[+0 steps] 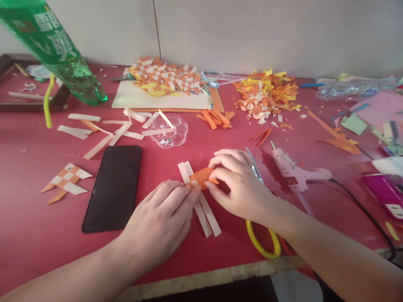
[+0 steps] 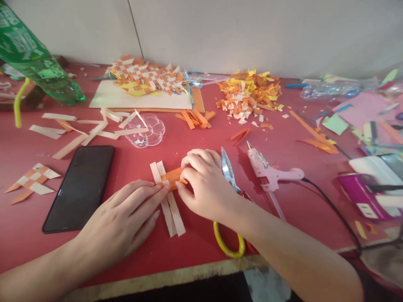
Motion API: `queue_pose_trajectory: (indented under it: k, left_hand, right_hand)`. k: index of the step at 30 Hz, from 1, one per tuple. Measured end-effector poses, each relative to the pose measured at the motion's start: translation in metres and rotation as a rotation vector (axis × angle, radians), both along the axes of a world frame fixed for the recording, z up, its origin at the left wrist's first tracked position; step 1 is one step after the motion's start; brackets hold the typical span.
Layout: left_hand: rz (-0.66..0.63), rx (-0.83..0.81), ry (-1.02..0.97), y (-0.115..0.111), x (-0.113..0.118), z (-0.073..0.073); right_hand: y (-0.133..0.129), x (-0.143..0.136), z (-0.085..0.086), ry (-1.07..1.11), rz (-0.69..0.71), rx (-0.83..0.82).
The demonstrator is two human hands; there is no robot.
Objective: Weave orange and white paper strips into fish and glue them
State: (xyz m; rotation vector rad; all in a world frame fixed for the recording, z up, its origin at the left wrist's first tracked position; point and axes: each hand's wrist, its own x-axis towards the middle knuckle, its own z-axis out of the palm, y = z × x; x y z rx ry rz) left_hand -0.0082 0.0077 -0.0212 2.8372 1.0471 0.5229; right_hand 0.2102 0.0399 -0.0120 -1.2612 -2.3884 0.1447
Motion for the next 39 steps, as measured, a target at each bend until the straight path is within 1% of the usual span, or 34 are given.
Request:
queue_pose_trajectory:
  k: [6,11,15,17,20,22,24,27,30,34,37,39]
  left_hand:
    - [0.031,-0.009,0.037,0.001,0.002,-0.001]
    - [0.062,0.053,0.043,0.000,0.005,0.001]
    - [0.062,0.120,0.042,-0.001,0.005,0.001]
    - [0.039,0.127,0.048,-0.002,0.003,-0.001]
    - [0.013,0.103,0.059,-0.003,-0.001,-0.005]
    - [0.003,0.083,0.049,-0.003,-0.002,-0.008]
    - [0.006,0.061,0.035,-0.003,-0.002,-0.009]
    - [0.019,0.032,0.036,-0.002,-0.001,-0.009]
    - [0.019,0.018,0.046,-0.003,-0.001,-0.007]
    - [0.018,-0.007,0.046,-0.003,-0.002,-0.005]
    - [0.020,-0.022,0.045,-0.004,-0.003,-0.006]
    - [0.025,-0.013,0.039,-0.004,-0.004,-0.006]
  right_hand:
    - [-0.002,0.001,0.000,-0.049,-0.033,-0.007]
    - [-0.003,0.001,-0.001,-0.089,-0.064,-0.027]
    - [0.002,0.006,0.001,-0.083,-0.038,0.000]
    - [0.005,0.009,0.007,-0.030,-0.014,0.062]
    - [0.011,0.014,0.025,0.015,-0.002,0.124]
    - [0.017,0.015,0.037,-0.022,0.020,0.124]
    - [0.027,0.013,0.048,-0.078,0.072,0.124]
    - [0.051,0.004,0.055,-0.125,0.161,0.124]
    - [0.081,-0.015,0.051,-0.118,0.176,0.078]
    - [0.114,-0.050,0.033,-0.085,0.202,0.033]
    - [0.127,-0.068,0.020,-0.091,0.245,0.038]
    - [0.127,-0.070,0.018,-0.085,0.255,0.052]
